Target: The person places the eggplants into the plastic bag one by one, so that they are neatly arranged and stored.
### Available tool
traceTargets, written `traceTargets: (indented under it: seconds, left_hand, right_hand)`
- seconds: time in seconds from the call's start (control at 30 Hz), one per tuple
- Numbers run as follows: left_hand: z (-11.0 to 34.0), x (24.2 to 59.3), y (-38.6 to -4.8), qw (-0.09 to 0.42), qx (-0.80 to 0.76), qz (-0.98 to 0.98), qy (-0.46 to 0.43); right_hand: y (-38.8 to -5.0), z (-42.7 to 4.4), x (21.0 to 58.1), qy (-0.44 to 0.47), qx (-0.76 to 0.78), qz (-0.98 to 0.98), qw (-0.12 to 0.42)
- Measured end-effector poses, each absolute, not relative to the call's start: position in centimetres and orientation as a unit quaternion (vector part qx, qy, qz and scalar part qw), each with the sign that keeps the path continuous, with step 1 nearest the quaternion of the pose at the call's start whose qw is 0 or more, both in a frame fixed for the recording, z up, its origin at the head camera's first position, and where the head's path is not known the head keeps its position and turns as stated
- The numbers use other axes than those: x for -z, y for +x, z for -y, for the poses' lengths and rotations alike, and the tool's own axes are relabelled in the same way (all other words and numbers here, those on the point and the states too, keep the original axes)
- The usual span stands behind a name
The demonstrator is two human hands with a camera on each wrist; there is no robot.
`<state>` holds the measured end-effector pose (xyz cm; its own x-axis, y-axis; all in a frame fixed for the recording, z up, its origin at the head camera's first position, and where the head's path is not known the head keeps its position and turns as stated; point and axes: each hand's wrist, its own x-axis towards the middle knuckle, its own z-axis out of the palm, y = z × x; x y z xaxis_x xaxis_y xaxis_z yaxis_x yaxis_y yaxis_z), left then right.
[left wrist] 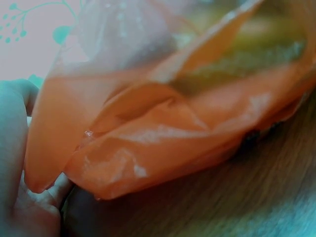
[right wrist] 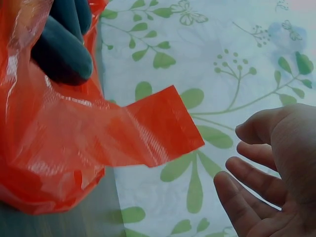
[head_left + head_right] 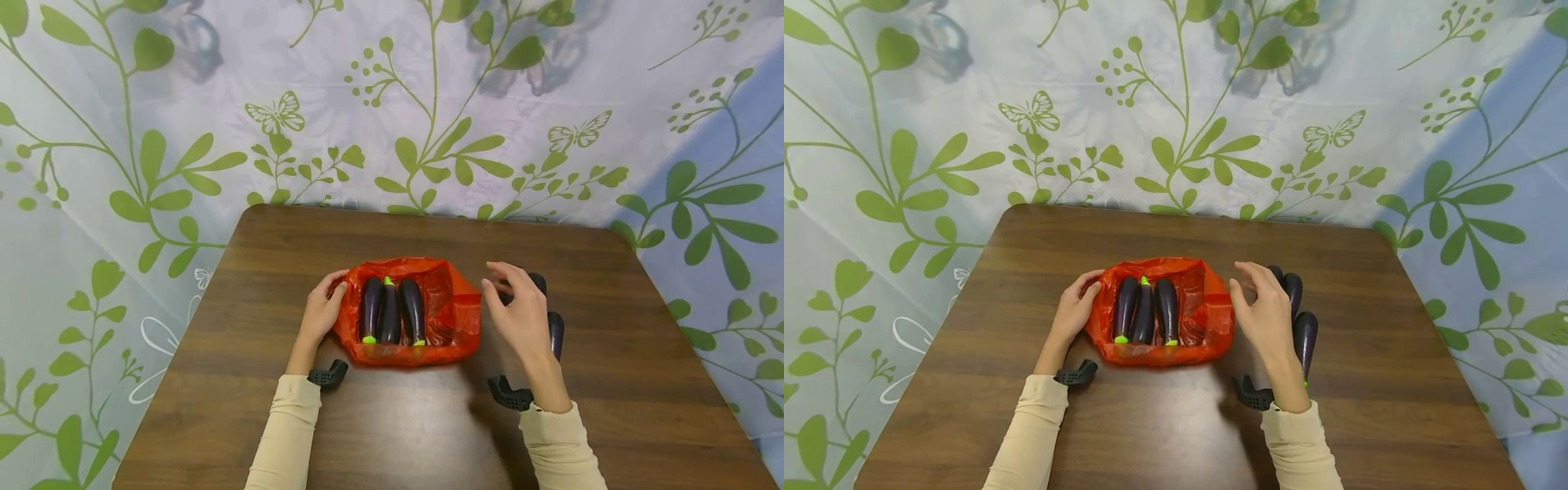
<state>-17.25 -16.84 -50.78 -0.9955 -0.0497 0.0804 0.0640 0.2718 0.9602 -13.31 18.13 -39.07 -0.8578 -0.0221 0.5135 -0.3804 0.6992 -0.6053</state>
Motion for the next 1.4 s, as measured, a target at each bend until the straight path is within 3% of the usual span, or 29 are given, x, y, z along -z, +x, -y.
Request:
traceTargets:
  seconds: [1.4]
  left_hand:
    - [16.8, 50.7, -17.1, 0.044, 0.605, 0.795, -0.003]
  right_hand:
    - [-9.9, -24.4, 42.8, -0.018, -0.325, 0.922, 0.210]
